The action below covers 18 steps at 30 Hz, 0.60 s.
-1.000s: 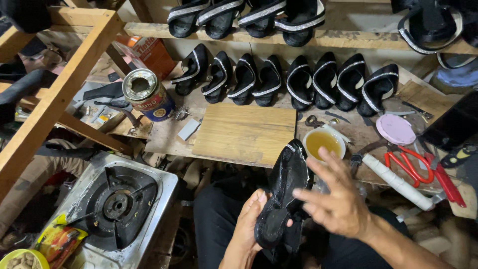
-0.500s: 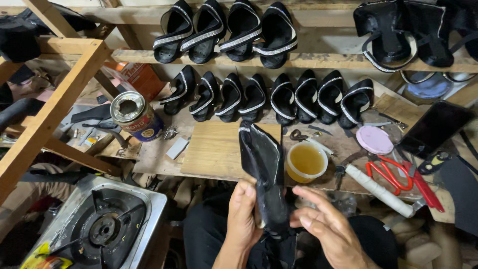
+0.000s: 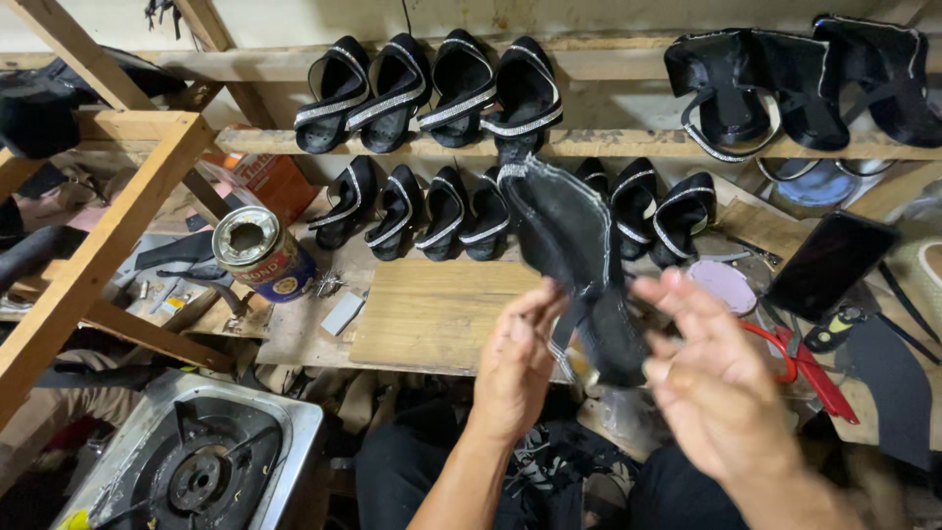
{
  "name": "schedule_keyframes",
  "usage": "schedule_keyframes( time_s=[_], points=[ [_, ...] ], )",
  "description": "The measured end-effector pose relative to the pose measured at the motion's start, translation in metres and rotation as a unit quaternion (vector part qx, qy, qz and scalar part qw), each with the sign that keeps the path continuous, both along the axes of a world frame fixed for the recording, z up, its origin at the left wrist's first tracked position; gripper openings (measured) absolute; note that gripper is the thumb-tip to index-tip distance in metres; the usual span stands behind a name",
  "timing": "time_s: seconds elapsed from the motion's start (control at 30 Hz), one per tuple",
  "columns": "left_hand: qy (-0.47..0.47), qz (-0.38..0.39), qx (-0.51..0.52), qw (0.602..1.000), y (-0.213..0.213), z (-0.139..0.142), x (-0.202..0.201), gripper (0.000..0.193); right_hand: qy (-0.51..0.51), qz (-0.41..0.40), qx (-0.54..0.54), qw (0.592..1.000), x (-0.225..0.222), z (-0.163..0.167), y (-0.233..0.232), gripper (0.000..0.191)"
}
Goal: The person repeatedly dips fingers into a small container of yellow liquid and rubs it onto the soles and edges of black sandals. They handle several sandals one at a time, turning them over to coat different areas, then place them back on a wooden shelf.
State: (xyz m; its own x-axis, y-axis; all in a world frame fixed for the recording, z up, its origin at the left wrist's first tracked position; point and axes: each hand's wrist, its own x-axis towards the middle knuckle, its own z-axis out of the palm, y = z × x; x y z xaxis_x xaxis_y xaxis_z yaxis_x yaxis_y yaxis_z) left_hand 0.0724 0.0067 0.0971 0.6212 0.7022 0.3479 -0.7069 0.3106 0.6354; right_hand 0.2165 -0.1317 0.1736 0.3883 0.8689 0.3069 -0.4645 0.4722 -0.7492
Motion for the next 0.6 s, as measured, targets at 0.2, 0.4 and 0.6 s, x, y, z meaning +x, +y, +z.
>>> schedule_keyframes(
  time_s=[0.2,0.4,0.6],
  points=[
    [0.049,0.032,-0.014,0.998,-0.016,-0.006,-0.034,0.058,-0.101,-0.136,-0.032,0.985,0.062,0.044,0.039,0.073],
    [0.141,0.022,-0.108,0.984,-0.037,-0.075,-0.051,0.048,-0.133,-0.184,-0.066,0.972,0.128,0.077,0.129,0.072],
    [0.248,0.143,0.025,0.958,0.008,-0.086,-0.058,0.033,-0.096,-0.208,-0.133,0.964,0.151,0.078,0.183,0.072]
  ],
)
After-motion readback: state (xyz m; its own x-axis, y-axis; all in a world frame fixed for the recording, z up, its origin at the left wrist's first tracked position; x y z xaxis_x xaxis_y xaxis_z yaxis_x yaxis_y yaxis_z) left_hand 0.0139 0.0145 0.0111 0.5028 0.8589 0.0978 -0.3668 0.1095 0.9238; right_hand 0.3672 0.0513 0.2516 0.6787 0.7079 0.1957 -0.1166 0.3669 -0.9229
